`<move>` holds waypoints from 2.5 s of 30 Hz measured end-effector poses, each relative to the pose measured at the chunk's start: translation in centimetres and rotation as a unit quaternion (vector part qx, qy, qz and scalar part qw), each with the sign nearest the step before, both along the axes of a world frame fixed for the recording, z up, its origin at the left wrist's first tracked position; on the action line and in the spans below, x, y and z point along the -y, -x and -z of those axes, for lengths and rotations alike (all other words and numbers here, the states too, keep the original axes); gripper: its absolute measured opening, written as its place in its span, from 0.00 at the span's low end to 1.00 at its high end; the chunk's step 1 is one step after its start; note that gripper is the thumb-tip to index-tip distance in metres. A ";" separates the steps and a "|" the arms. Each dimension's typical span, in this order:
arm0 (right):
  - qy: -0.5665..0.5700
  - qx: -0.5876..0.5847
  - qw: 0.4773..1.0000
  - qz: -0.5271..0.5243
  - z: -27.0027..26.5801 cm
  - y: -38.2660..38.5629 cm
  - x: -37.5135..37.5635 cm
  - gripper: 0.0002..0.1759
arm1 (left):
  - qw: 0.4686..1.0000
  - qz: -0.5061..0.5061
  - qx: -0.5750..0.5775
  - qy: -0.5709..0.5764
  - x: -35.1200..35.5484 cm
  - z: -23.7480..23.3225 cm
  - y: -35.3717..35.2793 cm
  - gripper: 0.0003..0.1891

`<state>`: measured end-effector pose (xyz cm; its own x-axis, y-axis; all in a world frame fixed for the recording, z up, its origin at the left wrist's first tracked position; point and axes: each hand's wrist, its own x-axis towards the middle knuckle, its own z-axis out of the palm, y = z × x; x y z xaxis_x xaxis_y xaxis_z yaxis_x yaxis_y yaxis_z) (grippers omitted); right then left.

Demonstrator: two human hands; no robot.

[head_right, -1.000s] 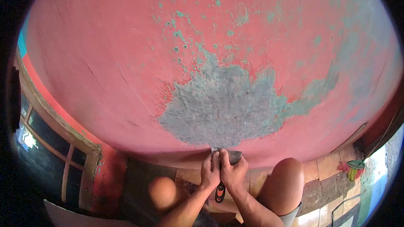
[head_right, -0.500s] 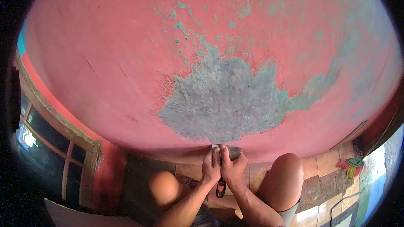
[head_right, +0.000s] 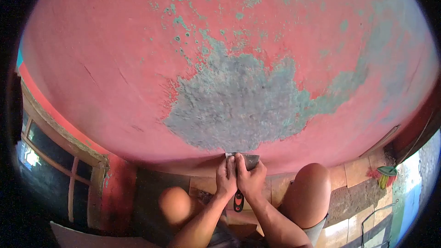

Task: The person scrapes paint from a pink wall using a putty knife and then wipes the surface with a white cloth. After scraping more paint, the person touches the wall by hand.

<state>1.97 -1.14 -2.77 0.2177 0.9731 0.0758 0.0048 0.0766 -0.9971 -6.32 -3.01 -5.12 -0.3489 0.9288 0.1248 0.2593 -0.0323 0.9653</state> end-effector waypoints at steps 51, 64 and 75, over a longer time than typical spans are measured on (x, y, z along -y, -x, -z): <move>-0.001 0.020 1.000 -0.012 -0.5 0.0 -0.2 0.17 | 0.999 -0.002 0.027 -0.027 -0.7 0.2 0.3 0.21; -0.016 -0.020 1.000 0.002 -1.8 0.6 -0.2 0.18 | 1.000 -0.001 0.009 -0.015 -0.6 -0.7 0.5 0.22; -0.017 -0.011 1.000 -0.001 -2.0 0.3 -0.9 0.18 | 1.000 0.005 0.004 -0.027 -0.7 -2.1 0.5 0.22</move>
